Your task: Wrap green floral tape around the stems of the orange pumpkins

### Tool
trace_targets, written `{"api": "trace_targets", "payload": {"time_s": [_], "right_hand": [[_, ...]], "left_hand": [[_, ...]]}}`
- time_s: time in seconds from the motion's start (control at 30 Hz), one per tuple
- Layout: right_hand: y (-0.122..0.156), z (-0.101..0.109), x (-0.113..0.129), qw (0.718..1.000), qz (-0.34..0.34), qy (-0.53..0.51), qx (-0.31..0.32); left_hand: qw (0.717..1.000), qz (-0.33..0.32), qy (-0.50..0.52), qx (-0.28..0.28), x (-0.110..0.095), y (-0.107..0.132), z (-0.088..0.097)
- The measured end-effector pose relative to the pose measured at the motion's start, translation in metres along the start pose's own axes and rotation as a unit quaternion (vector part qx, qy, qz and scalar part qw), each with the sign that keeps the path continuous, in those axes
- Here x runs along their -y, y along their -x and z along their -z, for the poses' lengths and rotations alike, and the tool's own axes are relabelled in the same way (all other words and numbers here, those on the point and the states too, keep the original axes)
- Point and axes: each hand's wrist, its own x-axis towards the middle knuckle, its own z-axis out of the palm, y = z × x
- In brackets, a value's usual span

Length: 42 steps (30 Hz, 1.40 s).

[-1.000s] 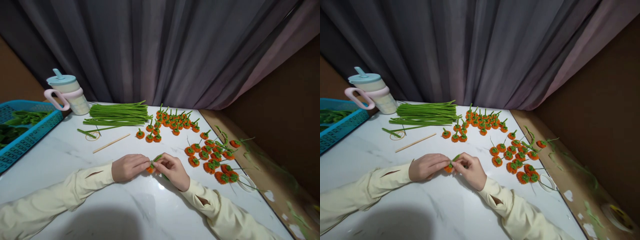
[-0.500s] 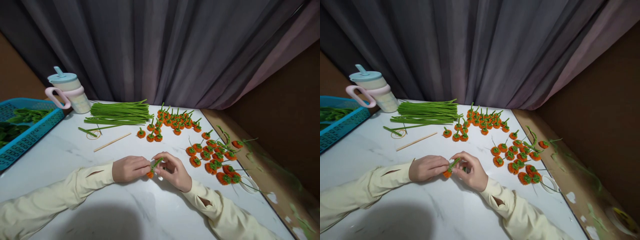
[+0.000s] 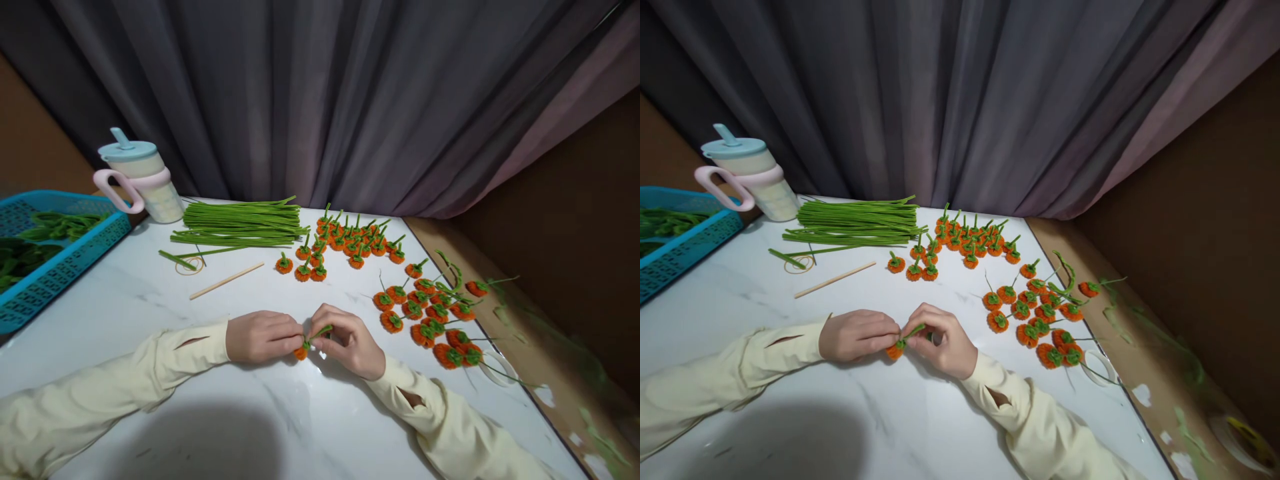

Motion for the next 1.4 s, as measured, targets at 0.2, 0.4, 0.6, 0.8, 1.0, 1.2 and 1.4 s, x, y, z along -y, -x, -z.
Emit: {"api": "trace_targets", "payload": {"time_s": [0.2, 0.4, 0.6, 0.8, 1.0, 1.2, 1.4], "right_hand": [[0.000, -0.001, 0.000, 1.000, -0.011, -0.023, 0.004], [0.000, -0.003, 0.002, 0.996, -0.066, -0.055, -0.005], [0.000, -0.004, 0.001, 0.990, -0.116, -0.076, -0.024], [0.000, -0.005, -0.001, 0.989, -0.124, -0.077, -0.038], [0.000, -0.007, -0.003, 0.986, -0.127, -0.092, -0.050], [0.001, -0.006, -0.002, 0.991, -0.105, -0.082, -0.033], [0.001, -0.005, -0.002, 0.992, -0.101, -0.066, -0.035]], "left_hand": [[1.000, 0.007, -0.007, -0.015, 0.000, 0.000, 0.000], [1.000, 0.006, -0.008, -0.018, 0.000, -0.001, -0.001], [1.000, 0.012, -0.002, -0.012, 0.001, 0.002, -0.002], [0.999, 0.045, -0.004, 0.002, -0.002, -0.003, 0.000], [0.991, 0.131, -0.036, -0.004, -0.007, -0.003, -0.005], [0.997, -0.013, -0.073, -0.030, 0.001, 0.003, -0.003], [0.999, 0.025, -0.025, -0.023, 0.002, 0.006, -0.003]]}}
